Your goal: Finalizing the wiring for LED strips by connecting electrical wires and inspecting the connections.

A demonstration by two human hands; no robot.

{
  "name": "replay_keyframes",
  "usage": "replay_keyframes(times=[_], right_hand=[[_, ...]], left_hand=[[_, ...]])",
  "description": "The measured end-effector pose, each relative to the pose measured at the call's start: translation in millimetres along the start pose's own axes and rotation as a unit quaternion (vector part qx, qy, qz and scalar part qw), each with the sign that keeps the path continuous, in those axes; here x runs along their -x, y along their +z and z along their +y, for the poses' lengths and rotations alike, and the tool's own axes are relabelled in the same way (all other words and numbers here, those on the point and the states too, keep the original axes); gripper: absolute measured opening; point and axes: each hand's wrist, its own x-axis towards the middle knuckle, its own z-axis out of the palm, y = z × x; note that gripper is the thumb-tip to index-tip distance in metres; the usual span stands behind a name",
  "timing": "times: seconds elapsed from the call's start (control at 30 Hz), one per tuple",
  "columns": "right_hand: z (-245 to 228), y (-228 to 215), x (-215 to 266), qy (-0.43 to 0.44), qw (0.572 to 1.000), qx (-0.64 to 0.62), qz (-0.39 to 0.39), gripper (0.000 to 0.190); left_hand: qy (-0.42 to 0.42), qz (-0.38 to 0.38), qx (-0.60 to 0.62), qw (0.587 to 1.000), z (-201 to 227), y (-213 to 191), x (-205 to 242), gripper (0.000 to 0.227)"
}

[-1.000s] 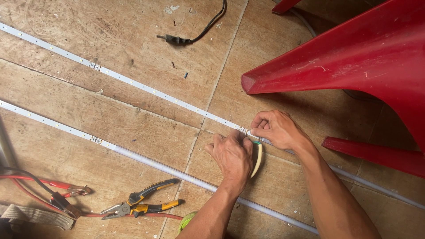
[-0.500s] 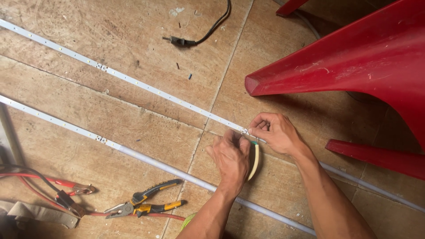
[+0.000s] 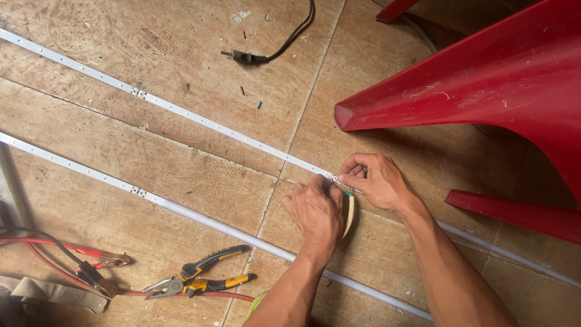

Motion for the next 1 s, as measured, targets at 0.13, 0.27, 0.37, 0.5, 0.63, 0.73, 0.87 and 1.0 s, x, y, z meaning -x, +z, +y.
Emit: replay_keyframes(times=[0.13,0.27,0.37,0.5,0.63,0.73,0.87,1.0], right_hand=[[-0.4,1.9,-6.0,0.002,1.0,0.012,-0.008,0.017],[-3.3,1.4,-8.0,0.014,0.999,0.027,-0.012,0.016],[0.4,-1.2,-9.7,0.012,1.0,0.018,-0.016,0.017],[12.6,5.5,-12.6,-0.01,0.999,0.032,-0.02,0.021],[-10.9,6.8,-3.4,0.021,1.0,0.023,-0.003,0.018],[-27.4,1.1,2.7,0.04,0.999,0.007,0.014,0.014],[-28.3,3.4,3.2,0.046,0.998,0.024,0.018,0.015],[-32.5,1.8,3.0,0.049,0.997,0.053,0.012,0.017]], left_hand=[[0.003,-0.004,0.004,1.0,0.3,0.5,-1.7,0.007],[0.007,-0.005,-0.004,1.0,-1.5,3.2,-1.1,0.008],[0.01,-0.004,-0.006,1.0,-1.2,2.0,-1.9,0.007],[-0.007,0.005,-0.018,1.0,9.2,-15.3,0.9,0.012],[0.013,-0.009,0.026,1.0,13.6,-33.0,5.0,0.013],[0.044,-0.005,0.061,0.997,17.4,-35.0,4.4,0.016],[0.037,-0.008,0.064,0.997,16.7,-34.4,4.7,0.017],[0.042,-0.015,0.059,0.997,16.7,-34.2,4.3,0.018]])
